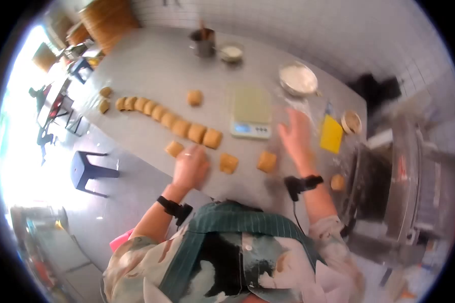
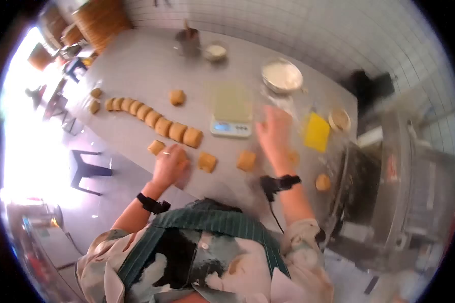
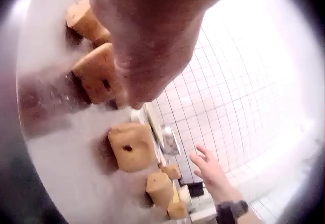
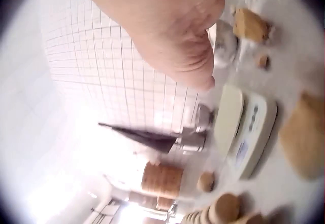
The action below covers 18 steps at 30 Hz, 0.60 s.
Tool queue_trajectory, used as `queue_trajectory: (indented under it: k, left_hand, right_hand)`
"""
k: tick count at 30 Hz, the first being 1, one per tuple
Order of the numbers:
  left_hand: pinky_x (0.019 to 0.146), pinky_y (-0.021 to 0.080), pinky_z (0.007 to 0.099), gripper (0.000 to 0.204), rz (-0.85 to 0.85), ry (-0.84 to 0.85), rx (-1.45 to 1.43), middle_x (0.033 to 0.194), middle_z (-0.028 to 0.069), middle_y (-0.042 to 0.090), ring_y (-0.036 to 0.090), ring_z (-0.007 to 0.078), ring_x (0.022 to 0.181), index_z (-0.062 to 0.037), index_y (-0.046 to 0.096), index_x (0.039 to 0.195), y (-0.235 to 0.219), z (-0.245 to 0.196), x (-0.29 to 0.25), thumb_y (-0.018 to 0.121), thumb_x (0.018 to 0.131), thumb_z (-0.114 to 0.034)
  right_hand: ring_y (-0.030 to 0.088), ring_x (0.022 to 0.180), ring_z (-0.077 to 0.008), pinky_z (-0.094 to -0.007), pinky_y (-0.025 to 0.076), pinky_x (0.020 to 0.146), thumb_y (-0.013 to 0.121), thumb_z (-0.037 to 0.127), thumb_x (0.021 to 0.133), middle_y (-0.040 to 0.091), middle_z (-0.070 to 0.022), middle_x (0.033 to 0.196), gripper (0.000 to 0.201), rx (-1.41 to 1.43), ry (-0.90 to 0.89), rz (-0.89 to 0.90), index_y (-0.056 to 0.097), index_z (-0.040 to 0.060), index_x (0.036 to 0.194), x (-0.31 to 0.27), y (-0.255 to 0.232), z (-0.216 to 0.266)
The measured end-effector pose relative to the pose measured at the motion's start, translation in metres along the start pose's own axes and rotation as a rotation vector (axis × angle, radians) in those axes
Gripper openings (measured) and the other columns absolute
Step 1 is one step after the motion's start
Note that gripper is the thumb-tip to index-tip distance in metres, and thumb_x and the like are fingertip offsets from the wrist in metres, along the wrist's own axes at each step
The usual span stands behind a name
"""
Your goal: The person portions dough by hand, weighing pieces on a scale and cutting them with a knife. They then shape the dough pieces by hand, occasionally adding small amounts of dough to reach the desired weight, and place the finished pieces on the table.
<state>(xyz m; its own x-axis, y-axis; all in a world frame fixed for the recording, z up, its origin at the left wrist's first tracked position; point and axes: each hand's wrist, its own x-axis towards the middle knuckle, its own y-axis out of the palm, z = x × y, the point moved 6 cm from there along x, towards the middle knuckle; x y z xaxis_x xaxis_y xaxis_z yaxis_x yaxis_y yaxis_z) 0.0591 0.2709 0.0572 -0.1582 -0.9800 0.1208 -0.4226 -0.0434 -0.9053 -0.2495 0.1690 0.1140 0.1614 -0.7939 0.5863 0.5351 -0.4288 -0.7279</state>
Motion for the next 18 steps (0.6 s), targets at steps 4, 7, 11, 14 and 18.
queue_trajectory:
  k: [4, 7, 11, 14, 18]
  left_hand:
    - [0.078, 0.048, 0.0454, 0.019, 0.137, 0.204, -0.103, 0.101, 0.0168, 0.056, 0.057, 0.0333, 0.094, -0.0031, 0.055, 0.091, 0.006, -0.061, 0.012, 0.057, 0.081, -0.019]
    - [0.098, 0.040, 0.0471, 0.043, -0.031, 0.624, -0.206, 0.121, 0.0182, 0.052, 0.049, 0.0378, 0.114, -0.0046, 0.053, 0.119, 0.029, -0.098, 0.013, 0.066, 0.079, -0.017]
    - [0.102, 0.033, 0.0541, 0.062, 0.058, 0.695, -0.178, 0.134, 0.0184, 0.044, 0.039, 0.0332, 0.129, -0.0071, 0.045, 0.131, 0.070, -0.141, 0.022, 0.071, 0.076, -0.021]
    - [0.103, 0.031, 0.0546, 0.067, 0.230, 0.743, -0.077, 0.137, 0.0179, 0.042, 0.034, 0.0308, 0.133, -0.0089, 0.043, 0.133, 0.083, -0.162, 0.024, 0.073, 0.075, -0.022]
    - [0.100, 0.034, 0.0526, 0.065, 0.102, 0.677, 0.044, 0.132, 0.0160, 0.046, 0.039, 0.0306, 0.128, -0.0093, 0.045, 0.131, 0.116, -0.160, 0.044, 0.072, 0.074, -0.024]
  right_hand:
    - [0.041, 0.125, -0.0444, -0.0504, 0.031, 0.107, 0.072, 0.032, 0.075, 0.048, -0.0256, 0.132, 0.074, -0.223, 0.214, 0.197, 0.042, 0.0085, 0.138, -0.002, 0.018, -0.088]
    - [0.040, 0.125, -0.0438, -0.0512, 0.032, 0.105, 0.069, 0.031, 0.075, 0.047, -0.0258, 0.131, 0.066, -0.213, 0.255, 0.262, 0.046, 0.0075, 0.133, -0.003, 0.036, -0.118]
    - [0.047, 0.115, -0.0399, -0.0442, 0.040, 0.098, 0.068, 0.019, 0.076, 0.055, -0.0225, 0.115, 0.051, -0.043, 0.241, 0.311, 0.051, 0.0041, 0.121, -0.006, 0.044, -0.119]
    - [0.051, 0.107, -0.0390, -0.0437, 0.042, 0.092, 0.067, 0.014, 0.077, 0.056, -0.0211, 0.108, 0.042, -0.064, 0.278, 0.399, 0.053, 0.0029, 0.115, -0.004, 0.039, -0.107]
    - [0.054, 0.102, -0.0384, -0.0443, 0.044, 0.089, 0.067, 0.014, 0.077, 0.058, -0.0191, 0.106, 0.039, 0.018, 0.176, 0.153, 0.055, 0.0032, 0.113, -0.012, 0.021, -0.094]
